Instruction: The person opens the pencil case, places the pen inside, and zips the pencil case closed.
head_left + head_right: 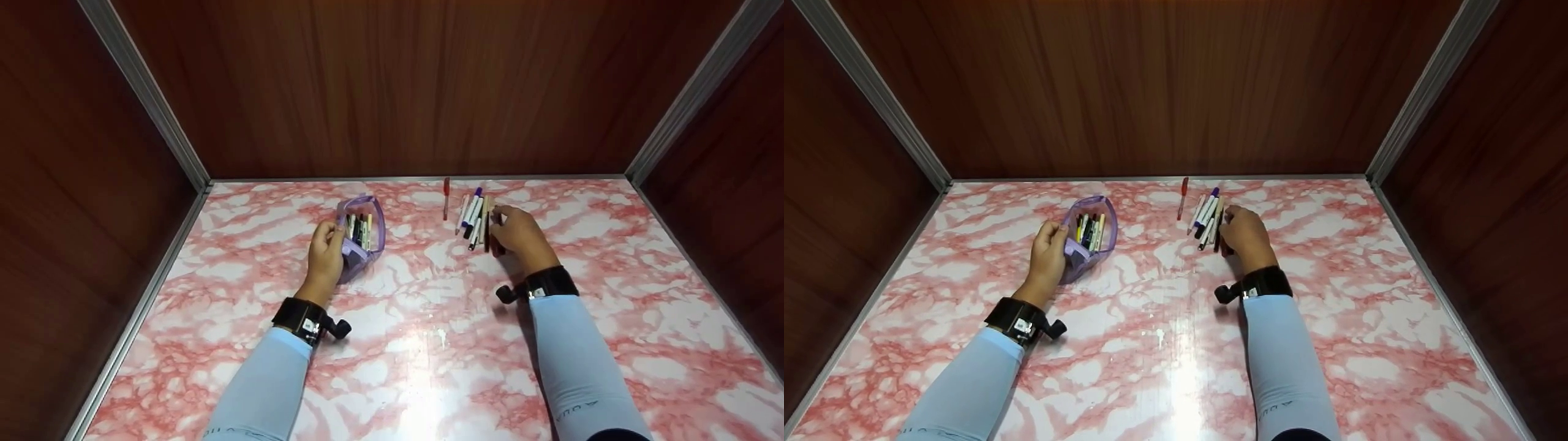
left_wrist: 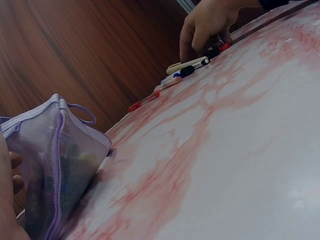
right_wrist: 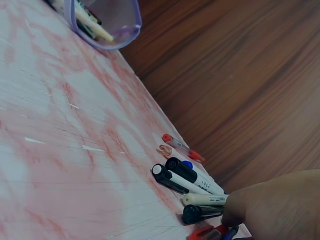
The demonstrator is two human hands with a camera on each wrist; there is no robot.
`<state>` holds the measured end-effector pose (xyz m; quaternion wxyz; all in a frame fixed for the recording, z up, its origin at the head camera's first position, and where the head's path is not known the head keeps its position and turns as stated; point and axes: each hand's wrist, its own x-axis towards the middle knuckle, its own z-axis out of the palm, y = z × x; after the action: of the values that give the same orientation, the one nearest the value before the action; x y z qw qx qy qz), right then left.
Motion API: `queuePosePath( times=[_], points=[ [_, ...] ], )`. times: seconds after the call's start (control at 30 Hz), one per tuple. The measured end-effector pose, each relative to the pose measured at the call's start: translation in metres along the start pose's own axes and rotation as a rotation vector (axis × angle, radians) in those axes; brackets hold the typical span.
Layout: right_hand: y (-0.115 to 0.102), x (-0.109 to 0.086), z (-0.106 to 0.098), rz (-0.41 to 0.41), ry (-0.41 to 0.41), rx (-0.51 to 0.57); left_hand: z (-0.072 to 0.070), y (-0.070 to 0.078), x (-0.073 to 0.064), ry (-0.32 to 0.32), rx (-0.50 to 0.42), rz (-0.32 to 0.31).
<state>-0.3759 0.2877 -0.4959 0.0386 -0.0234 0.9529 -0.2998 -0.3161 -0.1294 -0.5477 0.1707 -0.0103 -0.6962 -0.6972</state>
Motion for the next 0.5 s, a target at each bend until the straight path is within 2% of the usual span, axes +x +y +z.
queuePosePath(
  times=[0.13,0.27,0.5],
  points=[
    [-0.0005,-0.0006,0.0004,0.015,0.006,-0.014,0.0002,0.0005,-0.0008,0.0,0.002,-0.009],
    [0.0015,-0.001,0.0012,-0.001,0.057,-0.034,0.0006,0.0016,-0.0014,0.005,0.004,-0.014],
    [0.0047,-0.0029,0.0008,0.008,0.116,0.027,0.0006,0.0005,-0.0004,0.01,0.017,0.001]
  ],
)
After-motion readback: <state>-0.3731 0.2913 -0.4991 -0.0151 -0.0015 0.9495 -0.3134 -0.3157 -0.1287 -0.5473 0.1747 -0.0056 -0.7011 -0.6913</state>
